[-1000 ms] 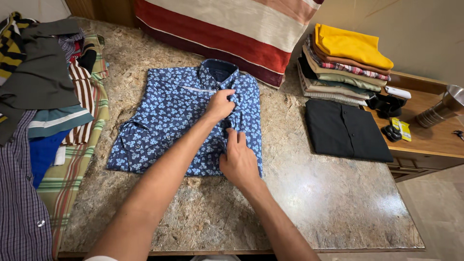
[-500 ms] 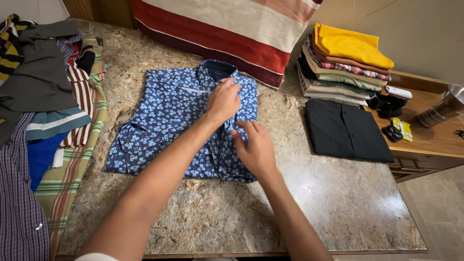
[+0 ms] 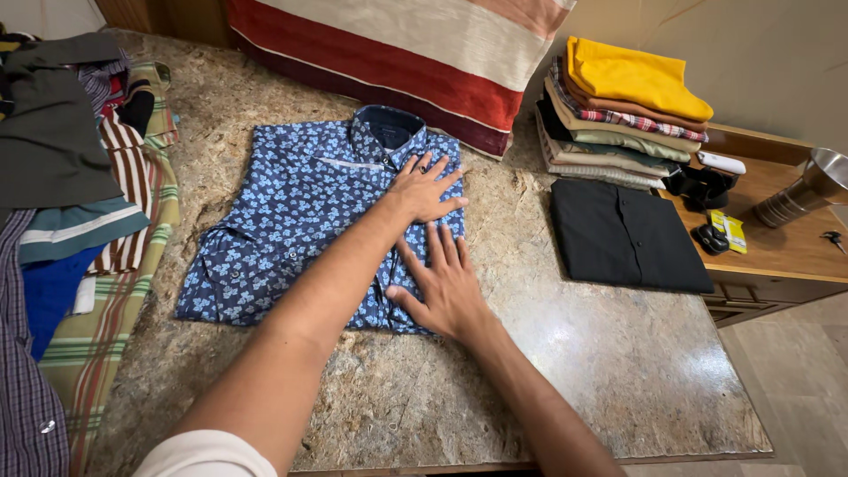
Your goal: The person picks up a shirt, spreads it flat on a table, aligns the sleeves and body, and then folds the sides and bottom to form a neat rectangle.
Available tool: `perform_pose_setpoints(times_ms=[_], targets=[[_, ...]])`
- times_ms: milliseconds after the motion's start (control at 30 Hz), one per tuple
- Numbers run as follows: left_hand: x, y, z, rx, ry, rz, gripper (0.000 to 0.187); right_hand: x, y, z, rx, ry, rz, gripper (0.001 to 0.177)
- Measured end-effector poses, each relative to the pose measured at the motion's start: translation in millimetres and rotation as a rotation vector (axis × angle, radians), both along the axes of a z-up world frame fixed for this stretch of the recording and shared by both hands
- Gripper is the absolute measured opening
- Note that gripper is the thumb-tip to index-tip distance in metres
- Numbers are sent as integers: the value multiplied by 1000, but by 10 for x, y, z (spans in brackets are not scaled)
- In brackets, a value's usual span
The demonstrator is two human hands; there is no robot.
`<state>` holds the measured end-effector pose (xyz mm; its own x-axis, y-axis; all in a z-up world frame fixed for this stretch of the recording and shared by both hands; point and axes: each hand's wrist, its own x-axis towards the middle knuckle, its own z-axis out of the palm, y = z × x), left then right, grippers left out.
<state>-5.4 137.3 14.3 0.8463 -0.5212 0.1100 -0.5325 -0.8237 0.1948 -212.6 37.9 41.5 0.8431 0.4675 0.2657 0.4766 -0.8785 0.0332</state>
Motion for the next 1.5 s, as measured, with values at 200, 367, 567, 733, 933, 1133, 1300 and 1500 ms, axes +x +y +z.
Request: perform_pose_setpoints(times_ms=[200, 367, 567, 733, 933, 1133, 1300, 1500], targets=[[-96, -29, 141, 19, -2, 48, 86, -181, -15, 84, 39, 87, 317, 78], [-124, -60, 178, 35, -1, 73, 83, -165, -16, 47, 6, 131, 278, 79], [-281, 273, 265, -378, -195, 5, 60, -88, -81, -95, 221, 82, 267, 105], [-843, 1152, 403, -635, -415, 129, 39, -78, -74, -33, 133, 162, 215, 106], [-1374, 2205, 369, -439, -541, 293, 51, 52, 45, 275, 119, 265, 128, 101], [-1754, 2665, 275, -219, -222, 748, 86, 293, 573, 390, 400, 49, 76, 54], [-1927, 2692, 410, -198, 60, 725, 76, 703, 1292, 242, 605, 104, 231, 40], [-2125, 2470, 773, -446, 317, 721, 37, 1318, 2068, 184, 802, 606, 27, 68]])
